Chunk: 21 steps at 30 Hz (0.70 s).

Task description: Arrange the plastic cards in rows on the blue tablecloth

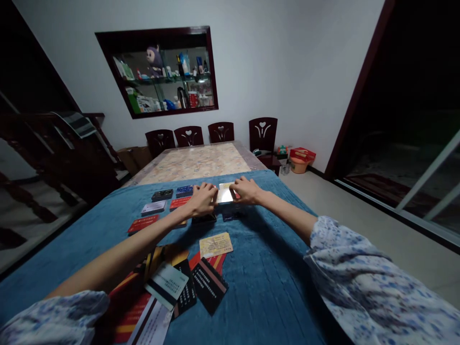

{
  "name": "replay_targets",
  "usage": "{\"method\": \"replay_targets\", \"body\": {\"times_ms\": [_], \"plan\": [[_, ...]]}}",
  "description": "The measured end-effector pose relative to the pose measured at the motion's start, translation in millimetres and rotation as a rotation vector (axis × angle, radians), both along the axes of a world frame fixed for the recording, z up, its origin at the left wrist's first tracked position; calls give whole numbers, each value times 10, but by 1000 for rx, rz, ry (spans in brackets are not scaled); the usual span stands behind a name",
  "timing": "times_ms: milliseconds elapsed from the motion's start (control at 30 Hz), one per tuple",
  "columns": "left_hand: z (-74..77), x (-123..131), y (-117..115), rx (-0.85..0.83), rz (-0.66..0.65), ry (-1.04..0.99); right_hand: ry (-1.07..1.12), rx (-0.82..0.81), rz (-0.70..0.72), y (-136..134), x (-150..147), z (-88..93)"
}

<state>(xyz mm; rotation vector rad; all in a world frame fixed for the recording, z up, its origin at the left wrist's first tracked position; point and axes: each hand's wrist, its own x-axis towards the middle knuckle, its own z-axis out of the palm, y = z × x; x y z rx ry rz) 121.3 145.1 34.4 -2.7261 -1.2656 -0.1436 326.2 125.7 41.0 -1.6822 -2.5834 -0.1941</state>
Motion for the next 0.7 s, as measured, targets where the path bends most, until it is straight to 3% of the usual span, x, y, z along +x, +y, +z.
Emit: {"method": "replay_targets", "body": {"times_ms": [333,700], "plan": [[47,218,408,-1,61,36,17,-83,-52,462,93,34],[-28,420,742,-62,134,58,-30,-154,-143,831,134,-9]]}}
